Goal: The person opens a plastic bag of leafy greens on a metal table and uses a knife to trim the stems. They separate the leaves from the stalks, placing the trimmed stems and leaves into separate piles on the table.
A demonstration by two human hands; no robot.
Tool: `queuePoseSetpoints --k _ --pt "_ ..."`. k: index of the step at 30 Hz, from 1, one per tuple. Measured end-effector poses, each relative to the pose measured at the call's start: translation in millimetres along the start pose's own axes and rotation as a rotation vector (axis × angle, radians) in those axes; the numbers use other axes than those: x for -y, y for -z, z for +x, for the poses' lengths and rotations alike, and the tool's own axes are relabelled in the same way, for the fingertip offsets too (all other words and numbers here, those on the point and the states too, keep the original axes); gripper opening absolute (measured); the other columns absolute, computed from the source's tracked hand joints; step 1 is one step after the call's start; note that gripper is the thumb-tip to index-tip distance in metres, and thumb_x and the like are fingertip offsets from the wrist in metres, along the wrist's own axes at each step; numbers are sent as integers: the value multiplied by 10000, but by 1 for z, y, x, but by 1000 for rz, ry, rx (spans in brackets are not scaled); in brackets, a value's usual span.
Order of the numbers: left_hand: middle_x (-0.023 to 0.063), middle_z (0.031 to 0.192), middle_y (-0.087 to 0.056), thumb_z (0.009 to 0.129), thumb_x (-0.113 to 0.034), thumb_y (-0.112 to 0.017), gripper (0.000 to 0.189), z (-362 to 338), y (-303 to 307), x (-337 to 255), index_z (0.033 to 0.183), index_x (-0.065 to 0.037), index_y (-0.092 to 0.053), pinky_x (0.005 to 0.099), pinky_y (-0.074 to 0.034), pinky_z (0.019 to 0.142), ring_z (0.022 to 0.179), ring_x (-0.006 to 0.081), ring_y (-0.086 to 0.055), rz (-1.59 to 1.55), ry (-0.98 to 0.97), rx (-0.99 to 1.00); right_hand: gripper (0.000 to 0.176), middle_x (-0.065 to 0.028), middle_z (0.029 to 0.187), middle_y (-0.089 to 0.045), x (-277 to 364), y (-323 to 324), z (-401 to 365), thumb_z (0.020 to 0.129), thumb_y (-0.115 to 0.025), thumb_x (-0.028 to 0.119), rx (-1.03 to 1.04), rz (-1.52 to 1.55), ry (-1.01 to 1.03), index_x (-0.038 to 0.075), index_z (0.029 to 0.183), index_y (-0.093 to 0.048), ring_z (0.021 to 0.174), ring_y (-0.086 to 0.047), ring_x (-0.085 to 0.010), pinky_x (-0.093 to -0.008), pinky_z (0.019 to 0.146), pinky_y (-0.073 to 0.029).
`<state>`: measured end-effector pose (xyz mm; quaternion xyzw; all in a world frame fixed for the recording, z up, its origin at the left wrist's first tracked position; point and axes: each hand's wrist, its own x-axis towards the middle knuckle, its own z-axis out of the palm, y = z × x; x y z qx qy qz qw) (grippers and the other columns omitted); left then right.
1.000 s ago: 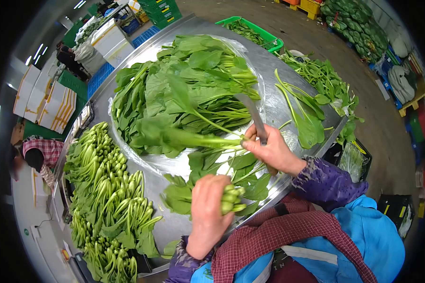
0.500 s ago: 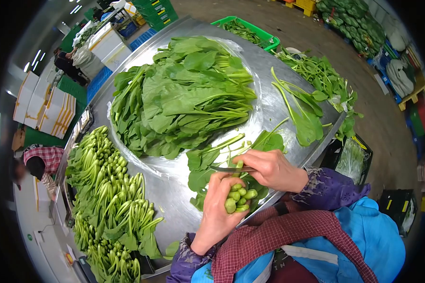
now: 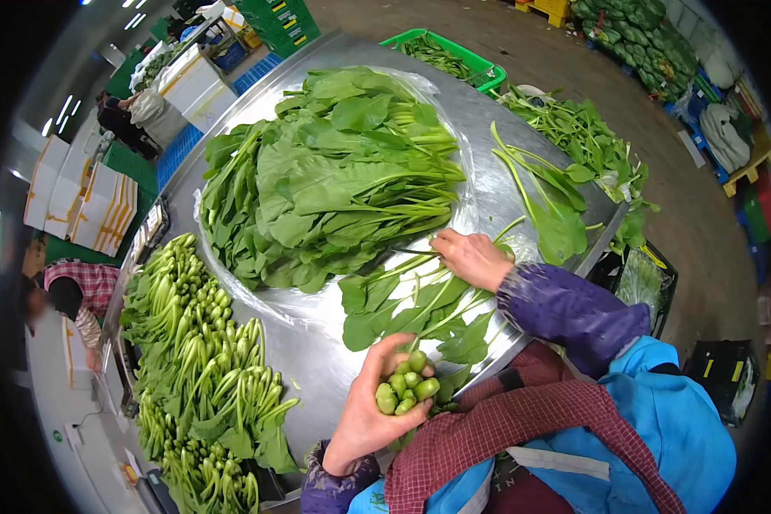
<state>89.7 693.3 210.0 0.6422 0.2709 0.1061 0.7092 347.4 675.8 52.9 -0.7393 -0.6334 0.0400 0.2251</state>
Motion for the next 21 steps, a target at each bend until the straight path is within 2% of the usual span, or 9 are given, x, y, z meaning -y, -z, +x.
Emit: queuePoseSetpoints --k 2,4,5,7,9,11,12,15,21 --pt "82 995 -611 692 2 -685 540 -2 4 -2 1185 -48 -469 295 -472 837 931 155 -594 5 50 -32 150 -126 839 -613 -11 -13 6 792 -573 136 40 47 0 44 905 -606 726 -627 -303 -422 628 -511" --pt "78 988 -612 682 -11 -685 495 -6 13 1 1150 -38 -526 295 -475 817 922 145 -596 297 80 -149 191 -126 832 -625 -6 -4 8 801 -603 163 29 247 13 54 955 -630 722 -630 -294 -391 647 -505" --pt "47 914 -601 654 21 -674 423 -5 14 3 1061 -14 -565 264 -471 757 808 140 -586 426 -40 -232 191 -126 832 -625 2 10 7 801 -603 163 37 247 17 54 955 -630 722 -630 -294 -391 647 -505" --pt "82 937 -609 613 11 -677 443 -1 12 3 1040 -11 -561 297 -476 768 813 213 -602 744 -222 -329 193 -130 806 -628 27 40 5 797 -626 188 69 692 -164 37 915 -641 716 -622 -287 -377 648 -489" --pt "147 1095 -583 557 30 -696 487 9 6 4 1020 -12 -551 357 -458 852 978 321 -570 822 -323 -297 193 -128 775 -621 42 59 0 783 -643 189 48 709 -169 28 889 -650 697 -606 -273 -364 622 -470" --pt "169 1191 -528 538 34 -713 532 21 -6 4 1041 -14 -548 413 -414 935 1113 362 -499 994 -442 -299 182 -78 717 -603 55 72 -7 767 -679 130 -86 572 82 1 893 -659 571 -532 -146 -277 517 -441" --pt "174 1239 -491 519 28 -725 574 26 -10 7 1062 -15 -544 446 -372 984 1180 389 -438 1001 -462 -276 182 -115 765 -614 63 84 -11 773 -662 135 -22 603 100 14 907 -647 672 -593 -245 -332 597 -460" --pt "165 1220 -509 513 31 -725 595 36 -16 9 1076 -16 -541 437 -388 963 1149 378 -465 942 -492 -241 172 -117 775 -620 77 101 -17 763 -668 94 24 729 109 1 904 -639 690 -602 -260 -333 606 -471" --pt "148 1084 -580 581 -14 -694 518 36 -8 13 1075 -24 -541 360 -455 855 973 312 -579 682 -402 -240 172 -107 799 -627 75 91 -26 754 -670 65 -139 723 165 19 917 -635 700 -622 -275 -349 606 -484"
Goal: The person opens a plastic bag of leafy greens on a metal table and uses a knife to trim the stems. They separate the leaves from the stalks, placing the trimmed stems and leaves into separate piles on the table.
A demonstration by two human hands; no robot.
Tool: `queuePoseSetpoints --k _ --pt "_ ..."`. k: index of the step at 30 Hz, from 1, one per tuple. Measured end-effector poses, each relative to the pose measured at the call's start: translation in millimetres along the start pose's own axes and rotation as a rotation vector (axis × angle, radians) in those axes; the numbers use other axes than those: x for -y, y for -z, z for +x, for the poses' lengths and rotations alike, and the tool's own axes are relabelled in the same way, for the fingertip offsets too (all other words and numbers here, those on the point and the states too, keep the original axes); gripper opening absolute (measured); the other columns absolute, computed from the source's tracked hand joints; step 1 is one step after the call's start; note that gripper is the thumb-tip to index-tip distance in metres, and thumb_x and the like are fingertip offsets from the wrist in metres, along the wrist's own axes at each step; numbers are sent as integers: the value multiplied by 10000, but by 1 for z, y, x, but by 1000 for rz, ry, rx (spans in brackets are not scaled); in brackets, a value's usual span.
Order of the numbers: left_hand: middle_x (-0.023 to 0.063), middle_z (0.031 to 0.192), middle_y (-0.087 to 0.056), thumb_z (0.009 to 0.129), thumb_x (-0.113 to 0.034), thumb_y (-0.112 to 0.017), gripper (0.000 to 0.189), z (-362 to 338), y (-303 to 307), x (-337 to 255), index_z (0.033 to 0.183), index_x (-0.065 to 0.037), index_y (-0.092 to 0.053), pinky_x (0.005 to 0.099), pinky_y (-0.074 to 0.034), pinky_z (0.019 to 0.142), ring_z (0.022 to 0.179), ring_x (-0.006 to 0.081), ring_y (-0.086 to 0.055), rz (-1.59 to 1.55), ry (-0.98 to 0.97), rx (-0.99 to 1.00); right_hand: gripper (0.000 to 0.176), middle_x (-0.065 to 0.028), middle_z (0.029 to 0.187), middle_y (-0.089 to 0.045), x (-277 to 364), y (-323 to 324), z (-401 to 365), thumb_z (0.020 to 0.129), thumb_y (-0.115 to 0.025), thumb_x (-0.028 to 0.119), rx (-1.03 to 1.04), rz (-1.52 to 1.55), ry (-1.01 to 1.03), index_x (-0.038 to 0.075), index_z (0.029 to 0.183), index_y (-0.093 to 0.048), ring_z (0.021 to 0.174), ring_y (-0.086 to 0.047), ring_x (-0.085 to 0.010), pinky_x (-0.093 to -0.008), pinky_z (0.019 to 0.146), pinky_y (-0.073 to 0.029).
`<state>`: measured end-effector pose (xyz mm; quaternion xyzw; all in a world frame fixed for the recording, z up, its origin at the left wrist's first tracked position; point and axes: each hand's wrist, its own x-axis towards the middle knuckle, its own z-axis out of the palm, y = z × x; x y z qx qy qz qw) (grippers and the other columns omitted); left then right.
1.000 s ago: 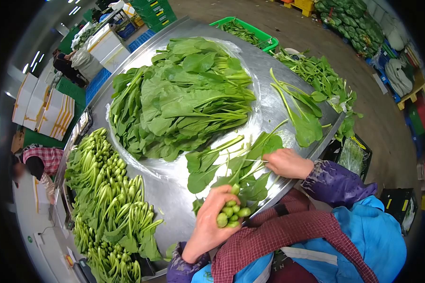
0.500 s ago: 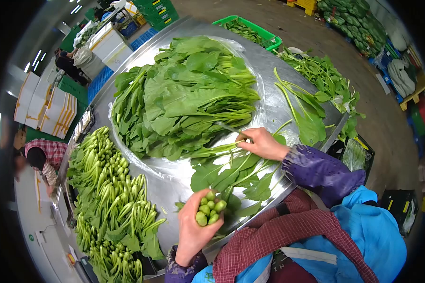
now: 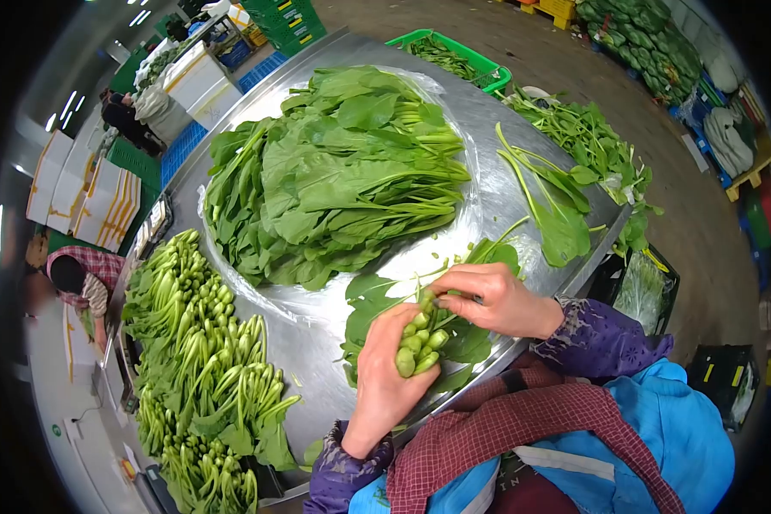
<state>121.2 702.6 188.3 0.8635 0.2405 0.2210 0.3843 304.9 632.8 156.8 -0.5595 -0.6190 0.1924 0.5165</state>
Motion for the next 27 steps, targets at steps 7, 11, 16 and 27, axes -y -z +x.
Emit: queuePoseSetpoints --k 7,11,16,27 --pt "136 1054 -596 598 -12 -693 480 -4 3 -3 1054 -12 -544 332 -451 855 973 272 -585 -35 85 -8 236 -85 830 -610 -7 -1 -6 758 -606 9 34 -396 95 53 990 -593 719 -623 -285 -374 558 -491" --pt "127 1095 -592 609 7 -684 462 -7 5 1 1049 -14 -545 314 -445 872 995 219 -581 -202 198 28 185 -97 830 -621 -41 1 -16 798 -587 37 78 -461 -75 40 983 -591 721 -625 -290 -368 572 -491" --pt "133 1154 -564 626 3 -686 471 -2 5 5 1070 -25 -530 296 -443 868 1003 195 -574 -107 92 37 178 -154 805 -626 -5 1 -4 815 -637 136 72 38 -77 3 927 -599 677 -619 -269 -345 613 -487" --pt "110 958 -578 628 -34 -708 673 -4 37 10 1242 -86 -437 332 -479 789 859 231 -589 -194 379 77 246 -144 968 -645 -86 59 24 789 -646 218 -28 -396 -203 53 970 -623 854 -616 -329 -406 756 -491"
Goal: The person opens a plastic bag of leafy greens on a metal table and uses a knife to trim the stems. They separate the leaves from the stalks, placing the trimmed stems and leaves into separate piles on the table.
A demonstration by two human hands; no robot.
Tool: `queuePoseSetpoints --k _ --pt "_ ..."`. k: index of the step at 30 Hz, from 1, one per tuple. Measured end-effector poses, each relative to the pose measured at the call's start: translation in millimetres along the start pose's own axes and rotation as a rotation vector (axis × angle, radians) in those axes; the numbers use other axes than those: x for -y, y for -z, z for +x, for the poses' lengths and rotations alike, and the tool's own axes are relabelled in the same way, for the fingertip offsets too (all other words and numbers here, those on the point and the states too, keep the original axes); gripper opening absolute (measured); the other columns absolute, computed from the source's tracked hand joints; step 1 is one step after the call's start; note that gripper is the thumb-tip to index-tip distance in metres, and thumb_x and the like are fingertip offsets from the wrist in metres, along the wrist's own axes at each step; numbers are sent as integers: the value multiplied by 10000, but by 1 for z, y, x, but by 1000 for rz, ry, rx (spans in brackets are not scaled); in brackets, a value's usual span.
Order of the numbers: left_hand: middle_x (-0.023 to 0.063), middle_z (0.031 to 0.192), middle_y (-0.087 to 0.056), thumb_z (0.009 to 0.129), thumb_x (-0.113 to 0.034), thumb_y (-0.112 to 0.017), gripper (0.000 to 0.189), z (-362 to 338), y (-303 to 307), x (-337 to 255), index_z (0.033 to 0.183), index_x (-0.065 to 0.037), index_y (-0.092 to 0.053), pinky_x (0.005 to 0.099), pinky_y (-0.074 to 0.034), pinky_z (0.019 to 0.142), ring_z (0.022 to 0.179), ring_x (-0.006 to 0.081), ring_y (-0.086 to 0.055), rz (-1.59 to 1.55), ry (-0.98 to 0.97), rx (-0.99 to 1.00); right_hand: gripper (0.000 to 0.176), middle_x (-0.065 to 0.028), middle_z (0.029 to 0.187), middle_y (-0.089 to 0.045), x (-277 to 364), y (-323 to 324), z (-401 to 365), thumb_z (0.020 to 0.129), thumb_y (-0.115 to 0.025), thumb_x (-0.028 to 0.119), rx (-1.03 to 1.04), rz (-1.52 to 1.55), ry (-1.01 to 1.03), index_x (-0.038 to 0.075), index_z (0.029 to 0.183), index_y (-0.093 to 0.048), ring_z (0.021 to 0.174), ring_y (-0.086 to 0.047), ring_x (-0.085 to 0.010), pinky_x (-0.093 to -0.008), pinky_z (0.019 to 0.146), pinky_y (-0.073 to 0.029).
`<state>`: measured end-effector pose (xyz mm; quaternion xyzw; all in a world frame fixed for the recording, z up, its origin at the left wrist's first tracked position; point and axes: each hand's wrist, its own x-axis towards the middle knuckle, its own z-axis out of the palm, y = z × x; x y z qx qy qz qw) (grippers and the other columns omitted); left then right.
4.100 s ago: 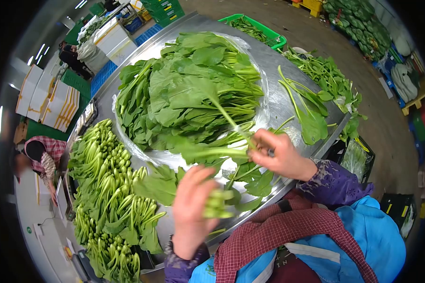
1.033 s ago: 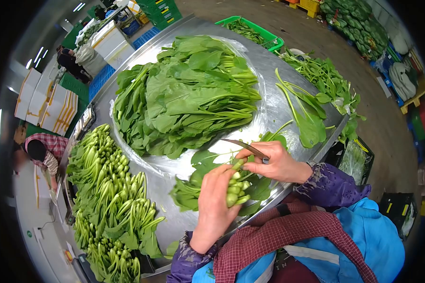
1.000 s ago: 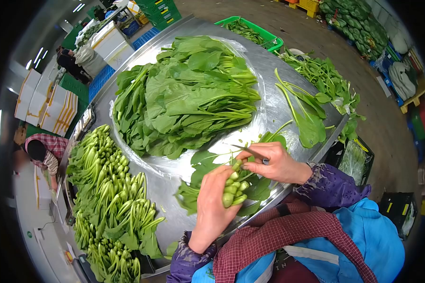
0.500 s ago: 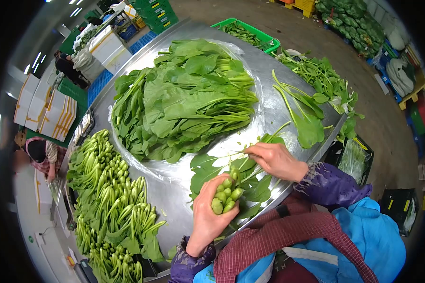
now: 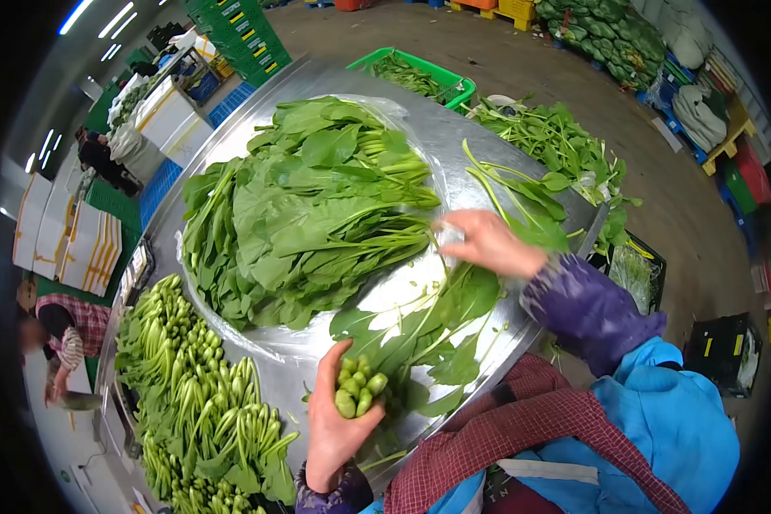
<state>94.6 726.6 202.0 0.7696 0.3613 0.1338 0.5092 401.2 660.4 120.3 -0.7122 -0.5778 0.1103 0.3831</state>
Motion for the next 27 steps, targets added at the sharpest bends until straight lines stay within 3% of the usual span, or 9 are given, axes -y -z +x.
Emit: queuePoseSetpoints --k 2,7,11,13,14,17,19,22,27 --pt "74 933 -579 656 -27 -705 641 1 3 -4 1246 -63 -456 288 -473 768 845 162 -572 -95 -6 -10 263 -159 981 -630 -34 -11 19 777 -649 199 -176 -95 -49 36 981 -614 894 -606 -346 -408 784 -485" --pt "44 931 -575 673 4 -696 508 -2 6 -13 1142 -20 -502 244 -459 751 831 106 -552 -242 17 26 286 -167 903 -610 -50 -28 39 739 -670 178 -171 -161 -181 24 967 -595 914 -602 -316 -398 785 -476" --pt "43 907 -584 674 15 -696 377 -5 5 -10 1008 -21 -523 238 -459 734 801 99 -553 -266 -41 -71 317 -99 760 -592 -17 -14 30 752 -695 187 -100 143 -91 17 978 -550 683 -585 -216 -327 630 -466" --pt "59 891 -591 651 22 -701 344 -4 1 -12 945 -28 -530 253 -464 722 790 125 -568 -270 -36 -114 203 -13 746 -556 30 8 21 762 -687 81 114 839 -433 8 901 -558 580 -519 -82 -243 512 -417" --pt "74 881 -591 639 23 -701 344 -5 -1 -13 936 -32 -537 262 -467 718 776 153 -577 -135 -88 -139 168 7 745 -564 42 10 17 758 -691 51 72 879 -353 -11 850 -565 504 -483 -44 -207 447 -380" --pt "113 918 -588 595 26 -707 377 -6 -9 -24 934 -34 -553 311 -480 737 797 254 -596 113 -238 -174 187 -12 781 -597 63 9 2 759 -692 57 -40 378 -29 -20 880 -572 527 -513 -56 -212 450 -399" --pt "142 1018 -572 581 16 -713 400 -3 -18 -30 947 -24 -556 376 -471 798 906 319 -574 357 -508 -215 178 -72 768 -620 78 6 -5 734 -706 76 -79 204 265 52 875 -600 558 -573 -179 -291 500 -443" --pt "198 1118 -523 561 56 -691 454 2 -30 -35 988 -9 -548 466 -419 906 1046 398 -511 489 -591 -148 215 -81 817 -644 97 -1 -20 727 -707 68 19 268 521 25 913 -606 634 -627 -202 -285 513 -479" --pt "173 1060 -559 561 -1 -717 444 3 -37 -24 963 -41 -533 374 -462 796 935 337 -567 164 -427 -114 311 -95 887 -654 107 -1 -37 728 -701 69 101 478 116 26 1017 -596 695 -648 -233 -320 567 -516"
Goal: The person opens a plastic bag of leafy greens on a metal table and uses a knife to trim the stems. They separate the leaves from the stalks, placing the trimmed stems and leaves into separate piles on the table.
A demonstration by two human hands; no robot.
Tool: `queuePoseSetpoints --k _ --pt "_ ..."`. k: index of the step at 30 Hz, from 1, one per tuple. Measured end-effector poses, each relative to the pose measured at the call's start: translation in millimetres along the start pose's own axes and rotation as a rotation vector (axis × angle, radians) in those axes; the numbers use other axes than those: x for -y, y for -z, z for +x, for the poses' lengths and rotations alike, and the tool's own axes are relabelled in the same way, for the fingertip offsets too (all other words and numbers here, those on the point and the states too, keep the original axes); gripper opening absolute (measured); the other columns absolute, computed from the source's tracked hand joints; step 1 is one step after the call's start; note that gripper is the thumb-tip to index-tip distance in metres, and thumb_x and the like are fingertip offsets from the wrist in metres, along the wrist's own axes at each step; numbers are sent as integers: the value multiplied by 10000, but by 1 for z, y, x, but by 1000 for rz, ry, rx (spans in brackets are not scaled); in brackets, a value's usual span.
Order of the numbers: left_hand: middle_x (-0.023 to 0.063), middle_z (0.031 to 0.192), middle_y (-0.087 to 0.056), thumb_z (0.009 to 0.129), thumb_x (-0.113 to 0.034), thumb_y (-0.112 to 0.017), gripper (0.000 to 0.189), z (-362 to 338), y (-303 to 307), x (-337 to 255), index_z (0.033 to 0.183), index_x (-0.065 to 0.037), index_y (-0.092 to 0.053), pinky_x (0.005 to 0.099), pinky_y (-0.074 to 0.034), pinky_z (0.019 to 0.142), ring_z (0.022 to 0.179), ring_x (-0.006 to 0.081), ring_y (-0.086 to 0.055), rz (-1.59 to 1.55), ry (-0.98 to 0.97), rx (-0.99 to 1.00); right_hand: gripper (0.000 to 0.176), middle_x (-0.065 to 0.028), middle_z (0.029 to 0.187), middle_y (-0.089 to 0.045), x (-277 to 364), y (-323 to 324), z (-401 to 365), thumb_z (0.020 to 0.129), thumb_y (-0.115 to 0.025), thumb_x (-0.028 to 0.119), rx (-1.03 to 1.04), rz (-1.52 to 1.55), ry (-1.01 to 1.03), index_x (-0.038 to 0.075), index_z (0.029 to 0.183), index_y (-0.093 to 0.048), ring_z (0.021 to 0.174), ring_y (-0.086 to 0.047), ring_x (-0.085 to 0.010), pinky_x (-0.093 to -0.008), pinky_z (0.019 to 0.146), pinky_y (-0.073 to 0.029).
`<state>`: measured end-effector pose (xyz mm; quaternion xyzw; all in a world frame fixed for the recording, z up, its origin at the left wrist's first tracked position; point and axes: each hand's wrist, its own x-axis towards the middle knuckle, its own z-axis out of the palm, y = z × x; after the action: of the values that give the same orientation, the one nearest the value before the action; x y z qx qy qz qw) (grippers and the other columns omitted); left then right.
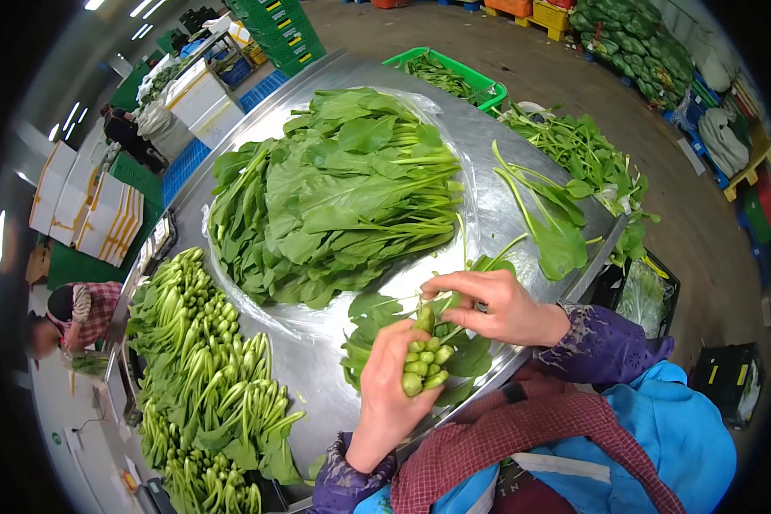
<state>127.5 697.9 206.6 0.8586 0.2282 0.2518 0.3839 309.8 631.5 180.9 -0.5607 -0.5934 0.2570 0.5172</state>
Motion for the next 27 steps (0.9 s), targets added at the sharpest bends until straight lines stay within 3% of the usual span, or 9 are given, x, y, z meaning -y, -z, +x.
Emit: queuePoseSetpoints --k 2,7,10,12,14,15,19,21,27 --pt "168 1036 -565 578 -25 -721 420 -1 -2 0 953 -46 -533 367 -463 791 918 328 -576 -3 19 -4 291 -95 942 -647 -12 -4 -2 742 -670 42 -118 -314 263 34 1022 -591 739 -645 -273 -336 585 -520" --pt "157 1009 -571 577 -12 -725 420 -3 -5 1 950 -41 -534 355 -460 797 928 320 -575 -19 24 17 307 -150 933 -644 -11 -6 -12 739 -642 -9 45 -451 142 11 1041 -587 799 -645 -302 -342 631 -528" --pt "156 984 -568 583 -3 -726 404 -7 -3 5 938 -38 -536 354 -455 810 917 311 -567 -17 27 -16 254 -170 917 -642 -56 -2 -25 800 -605 60 55 -477 -3 19 1049 -581 791 -640 -320 -394 624 -515" --pt "140 994 -571 605 17 -718 414 -9 6 10 967 -43 -525 325 -456 829 931 261 -568 13 3 7 203 -184 795 -616 -82 8 -30 856 -548 137 167 -554 -226 24 1025 -554 722 -612 -372 -463 601 -480" --pt "149 1083 -560 607 33 -725 490 -16 11 23 1046 -41 -523 328 -463 834 928 254 -581 -218 198 10 196 -197 768 -617 -80 13 -26 874 -544 194 127 -522 -276 23 969 -556 713 -605 -393 -483 625 -469" --pt "120 1078 -556 638 29 -715 542 -18 15 25 1127 -50 -493 305 -455 838 946 202 -565 -408 325 15 201 -198 754 -617 -82 15 -19 866 -556 200 106 -558 -314 26 966 -559 714 -605 -392 -477 636 -471" --pt "101 1053 -552 654 50 -700 788 -10 36 11 1351 -42 -345 286 -444 854 947 168 -548 -833 356 -91 215 -175 868 -613 -116 20 8 815 -613 189 -77 -642 -237 44 967 -567 759 -607 -369 -457 649 -477" --pt "94 1045 -556 653 53 -701 794 -11 44 12 1356 -29 -343 280 -443 852 948 162 -545 -804 392 -72 241 -125 999 -580 -134 17 23 779 -647 168 -183 -697 -128 57 973 -557 775 -609 -342 -442 632 -485" --pt "69 1027 -568 648 60 -713 590 -23 55 29 1185 11 -474 256 -438 842 943 130 -541 -678 422 -94 223 -107 949 -603 -145 18 41 792 -632 172 -173 -693 -85 68 985 -590 760 -615 -322 -408 633 -496"
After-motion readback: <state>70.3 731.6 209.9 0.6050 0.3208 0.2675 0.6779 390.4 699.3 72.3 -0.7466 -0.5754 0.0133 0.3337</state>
